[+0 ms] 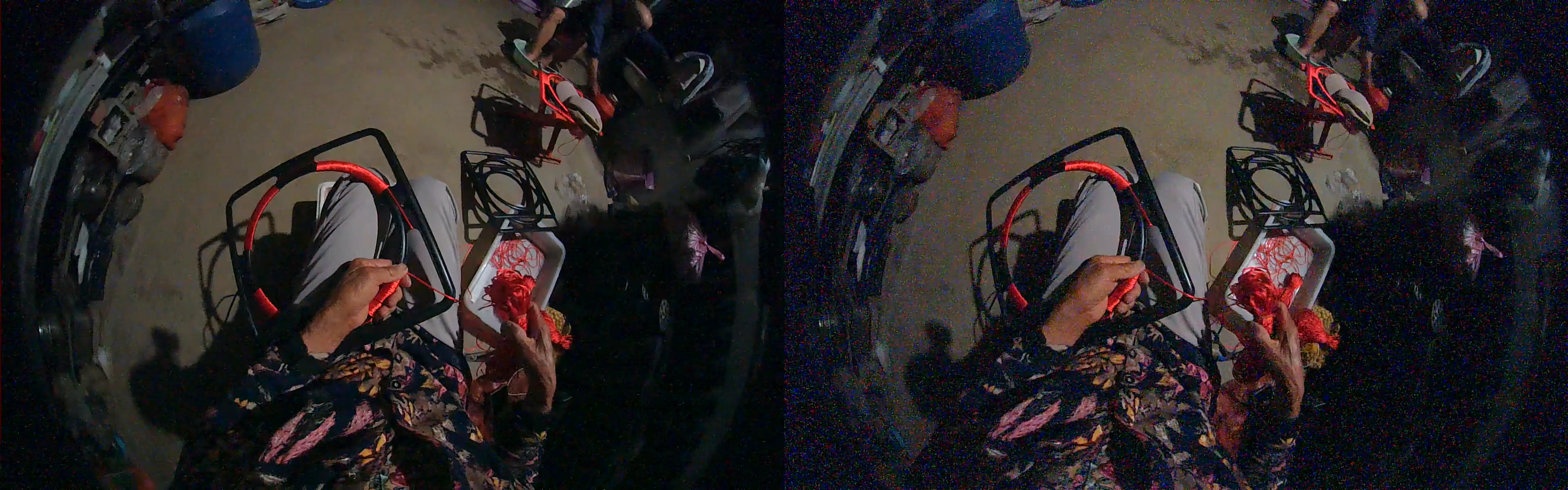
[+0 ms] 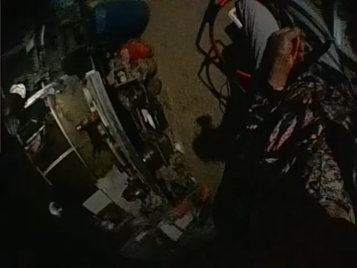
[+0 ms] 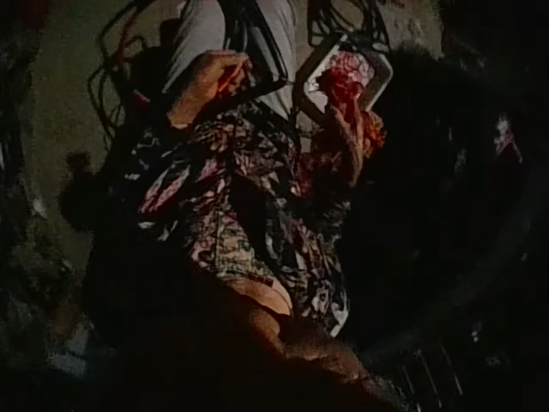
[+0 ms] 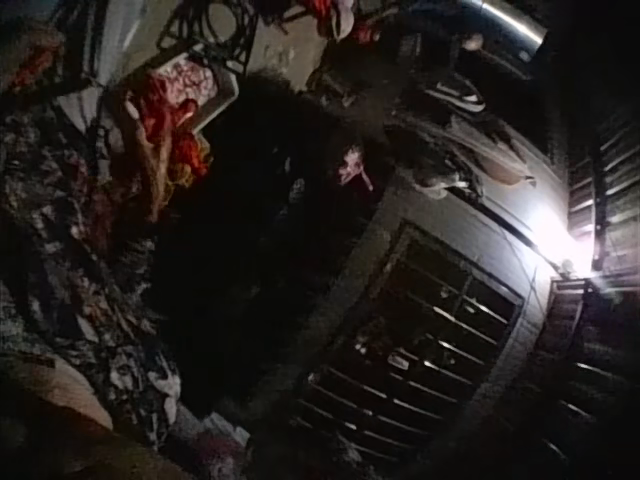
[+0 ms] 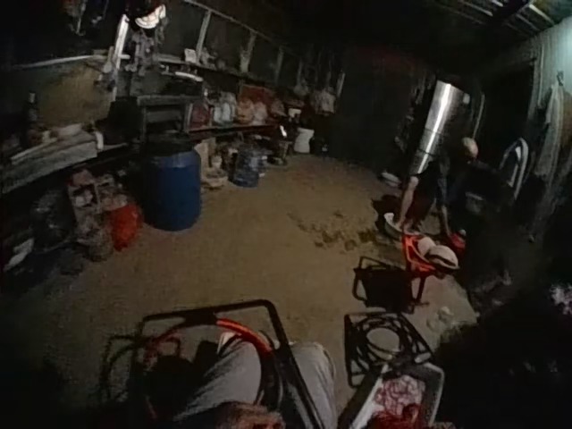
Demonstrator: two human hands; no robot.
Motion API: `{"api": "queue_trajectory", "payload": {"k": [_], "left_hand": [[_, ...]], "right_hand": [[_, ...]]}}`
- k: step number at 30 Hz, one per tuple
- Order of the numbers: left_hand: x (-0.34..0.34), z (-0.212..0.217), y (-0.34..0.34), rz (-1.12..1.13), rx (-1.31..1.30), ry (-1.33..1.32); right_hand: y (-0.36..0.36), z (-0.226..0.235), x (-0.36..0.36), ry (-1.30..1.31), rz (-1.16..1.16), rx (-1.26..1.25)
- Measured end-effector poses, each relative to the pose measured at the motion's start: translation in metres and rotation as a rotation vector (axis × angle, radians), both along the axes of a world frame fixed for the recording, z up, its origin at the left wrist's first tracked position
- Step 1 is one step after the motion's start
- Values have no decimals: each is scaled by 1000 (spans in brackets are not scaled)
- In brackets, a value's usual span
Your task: Wrapping red string around a black circular frame to create a decoration.
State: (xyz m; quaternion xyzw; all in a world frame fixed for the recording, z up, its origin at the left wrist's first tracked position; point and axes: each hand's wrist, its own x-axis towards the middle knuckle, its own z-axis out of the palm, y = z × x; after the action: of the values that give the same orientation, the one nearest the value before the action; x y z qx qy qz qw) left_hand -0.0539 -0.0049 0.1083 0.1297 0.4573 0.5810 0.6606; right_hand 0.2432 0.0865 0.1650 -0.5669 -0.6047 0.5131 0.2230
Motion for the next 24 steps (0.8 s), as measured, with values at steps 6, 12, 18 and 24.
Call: {"api": "queue_trajectory", "payload": {"k": [6, 12, 18, 24], "left_hand": [[7, 2, 1, 2, -22, 115], [21, -26, -3, 233, 193, 745], [30, 0, 0, 323, 202, 1124], [33, 21, -4, 369, 115, 1215]], "right_hand": [[-21, 42, -45, 260, -107, -134], [-23, 61, -88, 197, 185, 0], [-29, 21, -94, -88, 358, 675], [-28, -16, -100, -384, 550, 696]]}}
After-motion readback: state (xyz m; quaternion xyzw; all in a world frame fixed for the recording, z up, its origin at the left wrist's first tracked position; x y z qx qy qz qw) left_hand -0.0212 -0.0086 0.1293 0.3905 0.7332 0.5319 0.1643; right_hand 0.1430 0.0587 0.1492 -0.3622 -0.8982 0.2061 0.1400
